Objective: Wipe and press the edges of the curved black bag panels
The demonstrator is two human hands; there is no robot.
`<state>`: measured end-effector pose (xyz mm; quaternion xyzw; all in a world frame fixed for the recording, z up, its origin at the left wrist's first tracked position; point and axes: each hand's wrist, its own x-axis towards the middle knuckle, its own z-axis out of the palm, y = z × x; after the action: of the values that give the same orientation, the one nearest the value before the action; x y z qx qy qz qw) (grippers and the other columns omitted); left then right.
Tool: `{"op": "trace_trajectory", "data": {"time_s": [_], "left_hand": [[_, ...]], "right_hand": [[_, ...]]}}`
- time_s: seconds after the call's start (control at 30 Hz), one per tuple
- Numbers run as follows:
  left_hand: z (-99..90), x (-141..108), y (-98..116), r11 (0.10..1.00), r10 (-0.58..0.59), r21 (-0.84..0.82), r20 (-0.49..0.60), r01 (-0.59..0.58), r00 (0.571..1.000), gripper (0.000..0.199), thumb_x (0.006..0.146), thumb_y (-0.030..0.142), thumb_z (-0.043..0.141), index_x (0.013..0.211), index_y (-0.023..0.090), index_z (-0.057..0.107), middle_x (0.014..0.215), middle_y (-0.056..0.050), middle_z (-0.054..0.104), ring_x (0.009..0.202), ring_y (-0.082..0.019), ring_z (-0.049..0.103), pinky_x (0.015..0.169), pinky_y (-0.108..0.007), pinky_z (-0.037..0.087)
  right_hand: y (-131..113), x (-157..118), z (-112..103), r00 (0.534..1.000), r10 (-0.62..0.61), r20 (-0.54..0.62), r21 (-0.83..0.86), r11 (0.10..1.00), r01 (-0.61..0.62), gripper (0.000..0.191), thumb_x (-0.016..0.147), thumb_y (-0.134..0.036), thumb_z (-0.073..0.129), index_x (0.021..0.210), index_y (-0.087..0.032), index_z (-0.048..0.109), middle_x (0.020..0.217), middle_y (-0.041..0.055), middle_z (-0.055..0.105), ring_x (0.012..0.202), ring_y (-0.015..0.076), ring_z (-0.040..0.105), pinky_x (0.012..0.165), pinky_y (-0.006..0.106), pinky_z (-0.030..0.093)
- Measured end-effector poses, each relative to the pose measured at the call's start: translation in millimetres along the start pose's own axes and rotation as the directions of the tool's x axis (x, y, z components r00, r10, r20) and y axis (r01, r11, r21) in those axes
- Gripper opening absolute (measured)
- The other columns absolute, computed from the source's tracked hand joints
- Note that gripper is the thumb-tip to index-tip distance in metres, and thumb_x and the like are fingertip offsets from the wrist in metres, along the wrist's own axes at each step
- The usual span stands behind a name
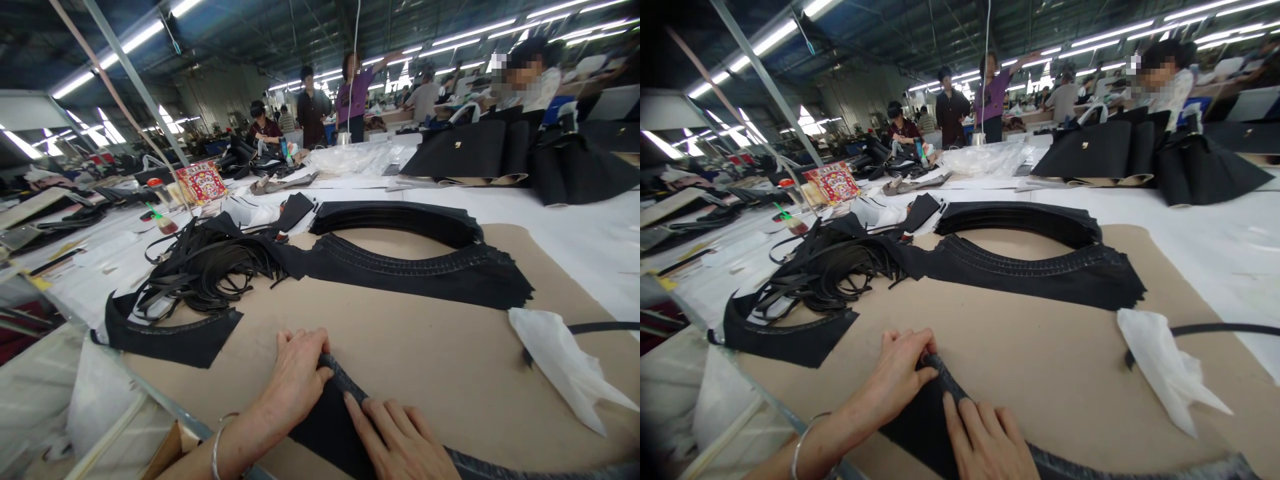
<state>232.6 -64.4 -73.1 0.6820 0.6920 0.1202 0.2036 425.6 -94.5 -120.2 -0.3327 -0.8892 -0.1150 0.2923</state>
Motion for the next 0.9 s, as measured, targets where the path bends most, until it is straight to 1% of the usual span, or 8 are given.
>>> {"op": "trace_trajectory", "data": {"time_s": [0.17, 0.3, 0.43, 0.53, 0.63, 0.77, 0.9], "left_hand": [[1.7, -4.2, -1.8, 0.999, -0.02, -0.028, -0.024, 0.02, 1.0, 0.017, 0.074, 0.014, 0.069, 0.083, 0.022, 0.057, 0.082, 0.003, 0.062, 0.085, -0.019, 0.055, 0.08, -0.036, 0.027], [1.7, -5.1, -5.0, 0.997, -0.038, -0.062, -0.042, 0.035, 0.998, 0.014, 0.078, 0.01, 0.063, 0.082, 0.022, 0.058, 0.081, 0.004, 0.062, 0.084, -0.018, 0.055, 0.081, -0.036, 0.027], [1.0, -1.4, -9.1, 0.995, -0.035, -0.098, -0.032, 0.031, 0.999, 0.018, 0.078, 0.005, 0.058, 0.081, 0.022, 0.061, 0.08, 0.004, 0.063, 0.084, -0.016, 0.056, 0.08, -0.034, 0.029], [0.8, 1.7, -10.9, 0.993, -0.034, -0.117, -0.025, 0.031, 0.999, 0.019, 0.077, 0.003, 0.057, 0.079, 0.022, 0.062, 0.079, 0.004, 0.064, 0.083, -0.016, 0.057, 0.08, -0.033, 0.031], [1.3, 2.7, -11.2, 0.991, -0.039, -0.128, -0.03, 0.035, 0.999, 0.021, 0.074, 0.002, 0.057, 0.08, 0.021, 0.062, 0.077, 0.004, 0.064, 0.081, -0.016, 0.057, 0.079, -0.032, 0.032], [1.7, 2.7, -10.3, 0.991, -0.045, -0.126, -0.059, 0.037, 0.997, 0.022, 0.072, 0.001, 0.057, 0.082, 0.021, 0.059, 0.076, 0.003, 0.06, 0.08, -0.017, 0.054, 0.078, -0.033, 0.033], [1.2, 2.5, -12.0, 0.989, -0.049, -0.142, -0.108, 0.033, 0.993, 0.021, 0.072, 0.002, 0.058, 0.083, 0.02, 0.056, 0.079, 0.002, 0.058, 0.082, -0.018, 0.054, 0.077, -0.032, 0.038]], "right_hand": [[-10.5, 9.8, 12.3, 0.999, 0.033, -0.008, 0.003, 0.999, -0.033, 0.034, 0.09, -0.011, 0.034, 0.108, -0.015, 0.062, 0.075, -0.0002, 0.061, 0.066, 0.0171, 0.051, 0.062, 0.034, 0.033], [-9.9, 10.5, 15.0, 1.0, 0.027, -0.003, 0.008, 1.0, -0.027, 0.033, 0.083, -0.008, 0.04, 0.106, -0.015, 0.062, 0.074, -0.0011, 0.06, 0.065, 0.0174, 0.049, 0.061, 0.034, 0.031], [-7.2, 10.8, 15.2, 1.0, 0.026, -0.013, 0.011, 1.0, -0.026, 0.034, 0.079, -0.004, 0.043, 0.105, -0.017, 0.062, 0.075, -0.0016, 0.06, 0.066, 0.017, 0.048, 0.06, 0.034, 0.03], [-6.5, 11.0, 15.5, 1.0, 0.022, -0.011, 0.011, 1.0, -0.022, 0.033, 0.08, -0.004, 0.043, 0.105, -0.017, 0.061, 0.076, -0.0017, 0.06, 0.067, 0.0167, 0.048, 0.061, 0.033, 0.03], [-5.7, 9.0, 16.8, 1.0, 0.015, -0.003, 0.012, 1.0, -0.015, 0.03, 0.087, -0.007, 0.041, 0.106, -0.017, 0.061, 0.076, -0.002, 0.06, 0.066, 0.0162, 0.048, 0.061, 0.033, 0.03], [-3.8, 4.1, 20.1, 0.999, 0.002, 0.05, 0.014, 1.0, -0.002, 0.028, 0.096, -0.017, 0.037, 0.111, -0.017, 0.061, 0.079, -0.0015, 0.06, 0.069, 0.0161, 0.048, 0.062, 0.033, 0.031], [-3.9, 0.6, 22.8, 0.998, -0.002, 0.058, 0.017, 1.0, 0.001, 0.029, 0.099, -0.025, 0.036, 0.113, -0.017, 0.061, 0.081, -0.001, 0.06, 0.07, 0.016, 0.048, 0.062, 0.033, 0.032]]}}
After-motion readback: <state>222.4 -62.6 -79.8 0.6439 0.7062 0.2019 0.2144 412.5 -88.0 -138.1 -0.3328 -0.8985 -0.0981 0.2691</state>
